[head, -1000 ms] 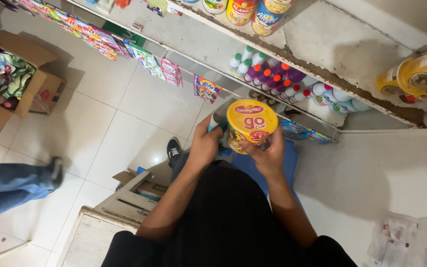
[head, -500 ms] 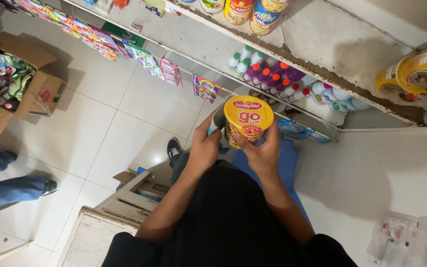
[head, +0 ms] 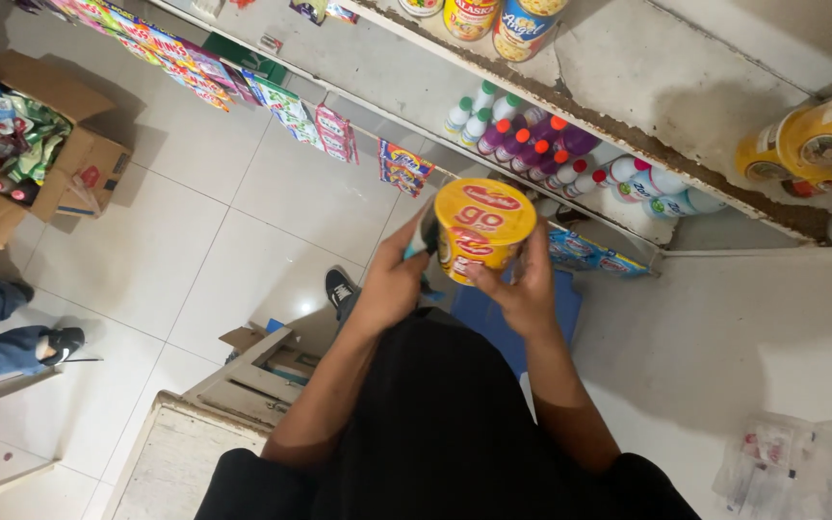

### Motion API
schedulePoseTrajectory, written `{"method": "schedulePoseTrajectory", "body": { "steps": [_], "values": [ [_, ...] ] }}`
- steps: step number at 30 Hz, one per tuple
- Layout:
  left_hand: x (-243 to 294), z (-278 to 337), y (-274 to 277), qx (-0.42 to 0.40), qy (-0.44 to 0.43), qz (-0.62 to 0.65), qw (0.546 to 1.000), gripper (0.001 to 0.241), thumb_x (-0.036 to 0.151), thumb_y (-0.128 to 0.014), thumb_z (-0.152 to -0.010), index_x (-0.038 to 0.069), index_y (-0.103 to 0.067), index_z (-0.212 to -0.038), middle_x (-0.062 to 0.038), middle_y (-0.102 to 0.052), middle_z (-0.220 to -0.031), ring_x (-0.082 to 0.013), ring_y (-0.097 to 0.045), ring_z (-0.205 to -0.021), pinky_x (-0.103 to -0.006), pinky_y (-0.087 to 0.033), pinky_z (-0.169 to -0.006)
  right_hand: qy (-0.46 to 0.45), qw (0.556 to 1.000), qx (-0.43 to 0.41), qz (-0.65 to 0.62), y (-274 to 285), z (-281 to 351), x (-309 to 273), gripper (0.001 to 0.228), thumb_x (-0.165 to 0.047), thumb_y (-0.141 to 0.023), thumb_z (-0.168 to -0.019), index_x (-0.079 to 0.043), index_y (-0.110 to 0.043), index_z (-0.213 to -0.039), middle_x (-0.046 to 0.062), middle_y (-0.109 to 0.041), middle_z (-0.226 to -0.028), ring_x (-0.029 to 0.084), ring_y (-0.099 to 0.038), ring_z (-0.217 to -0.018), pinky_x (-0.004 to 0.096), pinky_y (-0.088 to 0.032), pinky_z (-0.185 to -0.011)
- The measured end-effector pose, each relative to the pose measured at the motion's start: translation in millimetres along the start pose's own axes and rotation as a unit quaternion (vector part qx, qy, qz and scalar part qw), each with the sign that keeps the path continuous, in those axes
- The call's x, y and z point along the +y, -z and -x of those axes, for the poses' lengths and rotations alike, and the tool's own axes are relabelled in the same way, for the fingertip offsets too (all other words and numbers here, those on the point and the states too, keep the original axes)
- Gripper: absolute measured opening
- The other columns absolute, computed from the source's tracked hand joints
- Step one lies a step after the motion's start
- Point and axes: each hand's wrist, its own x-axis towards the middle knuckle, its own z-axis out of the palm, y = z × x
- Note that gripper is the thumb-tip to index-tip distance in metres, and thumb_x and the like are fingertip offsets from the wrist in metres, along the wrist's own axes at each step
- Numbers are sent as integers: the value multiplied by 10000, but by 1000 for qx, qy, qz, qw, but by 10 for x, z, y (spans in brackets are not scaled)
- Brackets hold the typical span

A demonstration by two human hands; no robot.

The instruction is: Wiping dust off grocery products and organizing them on shelves in a store.

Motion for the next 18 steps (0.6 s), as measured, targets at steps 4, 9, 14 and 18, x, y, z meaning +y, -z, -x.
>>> {"method": "schedulePoseTrajectory", "body": {
  "steps": [4,9,14,18],
  "values": [
    [130,77,-50,-12,-8,15,1000,716,-123,-469,-800,-6,-471,-1506,-271,-469,-1527,-387,-345,-1469,-542,-276,-1220,-51,995,7,-86,43,84,180,850,-27,-846,-752,12,-366,-1452,173,-571,-1300,216,-579,-1196,403,-500,-1024],
    [248,115,-36,-6,-8,27,1000,740,-134,-454,-776,3,-480,-1503,-261,-486,-1518,-395,-347,-1470,-540,-290,-1220,11,999,39,13,-82,29,40,874,-88,-895,-754,8,-366,-1443,200,-580,-1325,231,-583,-1242,390,-484,-1044],
    [142,108,148,11,13,35,999,695,-116,-479,-802,8,-513,-1486,-238,-513,-1505,-352,-387,-1458,-513,-301,-1218,96,995,16,15,-228,41,-60,1021,-151,-899,-764,26,-270,-1549,199,-451,-1468,257,-435,-1388,427,-353,-1170],
    [67,141,239,-17,33,27,999,711,-114,-478,-787,41,-536,-1478,-198,-531,-1503,-323,-406,-1456,-494,-309,-1218,56,998,17,4,-253,169,-24,1080,-97,-950,-652,25,-306,-1511,177,-473,-1355,249,-504,-1312,416,-403,-1128]
  ]
}}
